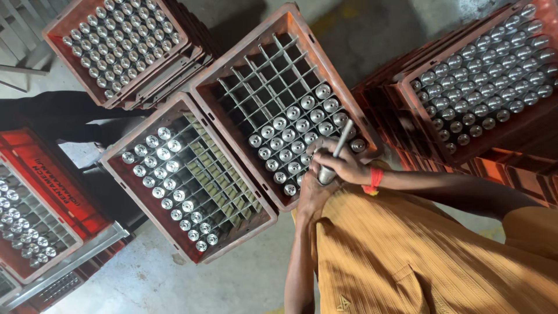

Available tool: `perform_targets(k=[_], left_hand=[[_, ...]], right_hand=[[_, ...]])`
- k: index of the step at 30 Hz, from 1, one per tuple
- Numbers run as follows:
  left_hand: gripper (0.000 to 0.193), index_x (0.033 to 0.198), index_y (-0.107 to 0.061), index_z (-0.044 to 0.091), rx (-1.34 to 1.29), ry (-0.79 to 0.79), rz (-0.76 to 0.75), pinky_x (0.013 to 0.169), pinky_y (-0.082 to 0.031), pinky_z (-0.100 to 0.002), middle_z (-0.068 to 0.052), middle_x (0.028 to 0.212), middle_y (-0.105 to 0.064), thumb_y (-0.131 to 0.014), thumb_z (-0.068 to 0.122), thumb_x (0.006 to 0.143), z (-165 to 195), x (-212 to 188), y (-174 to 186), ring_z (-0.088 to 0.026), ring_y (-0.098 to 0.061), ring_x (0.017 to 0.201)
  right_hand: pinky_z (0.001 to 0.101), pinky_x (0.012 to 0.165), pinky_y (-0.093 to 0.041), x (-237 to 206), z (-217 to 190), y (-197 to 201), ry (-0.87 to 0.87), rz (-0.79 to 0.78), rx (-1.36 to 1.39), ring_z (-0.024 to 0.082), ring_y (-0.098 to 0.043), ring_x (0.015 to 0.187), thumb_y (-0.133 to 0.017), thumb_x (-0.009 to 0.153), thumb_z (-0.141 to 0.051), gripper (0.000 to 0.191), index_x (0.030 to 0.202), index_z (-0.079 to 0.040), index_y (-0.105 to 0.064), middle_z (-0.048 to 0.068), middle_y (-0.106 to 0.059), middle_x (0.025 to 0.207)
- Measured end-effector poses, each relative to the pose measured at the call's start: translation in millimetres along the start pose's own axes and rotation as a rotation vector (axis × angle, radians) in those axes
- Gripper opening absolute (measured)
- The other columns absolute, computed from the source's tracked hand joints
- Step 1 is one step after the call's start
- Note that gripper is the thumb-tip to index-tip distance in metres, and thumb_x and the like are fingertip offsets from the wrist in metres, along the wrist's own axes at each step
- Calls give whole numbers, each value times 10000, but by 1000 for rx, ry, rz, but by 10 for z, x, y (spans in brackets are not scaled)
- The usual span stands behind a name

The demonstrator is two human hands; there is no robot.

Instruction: The person picks metal bottle caps one at a time from a red plastic crate and places them upright into the compartments of a divided crate, holding a metal rod in one hand. After filling the crate, the person carries it and stacks it on a stack of filled crates.

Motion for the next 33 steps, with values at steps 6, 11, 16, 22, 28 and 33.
perform_targets(k=[6,11,16,22,28,33], left_hand=[[780,1453,-522,66,619,174,175,561,-600,-329,-215,803,-772,-769,496,850,-110,338,519,-184,-674,555],[678,1560,-401,-1,872,-177,727,312,-471,-300,-330,1238,-610,-599,305,988,-104,653,1176,-229,-612,485],[451,1478,-599,231,1281,-426,781,648,-570,-332,-113,1276,-622,-615,201,1029,-117,832,1430,-240,-704,906],[453,1436,-613,105,852,-494,674,968,-607,-479,-194,1418,-605,-654,19,993,-66,683,1404,-365,-654,1221],[253,1223,-706,174,747,-557,1050,1068,-588,-405,-107,1391,-665,-729,29,1018,-133,552,1874,-275,-662,1292],[474,1237,-724,113,1048,-208,1453,1060,-405,-575,-267,1334,-546,-833,418,891,-314,422,2894,-406,-487,1257]], right_hand=[[303,770,-566,425,-162,417,163,461,166,158,-659,821,-575,994,12,132,1099,-35,-642,74,-698,981],[302,812,-606,428,-333,841,282,490,155,175,-682,827,-553,1029,0,150,1100,-56,-672,91,-673,919],[313,799,-598,363,-95,776,231,506,191,173,-683,858,-589,993,40,125,1059,-37,-662,58,-637,1065],[312,806,-612,215,158,758,87,552,158,202,-710,896,-598,980,23,128,1070,-45,-660,70,-655,1118],[307,761,-587,41,279,875,34,575,110,226,-722,885,-606,989,19,128,1086,-55,-643,74,-661,1124],[314,807,-612,16,314,947,52,552,136,219,-727,893,-613,984,19,127,1082,-55,-645,84,-658,1093]])
Point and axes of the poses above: each hand's wrist, its own x-axis towards the middle knuckle, its own y-axis out of the back of the hand, z = x × y, the point moved 1 cm from there along x, towards the middle knuckle
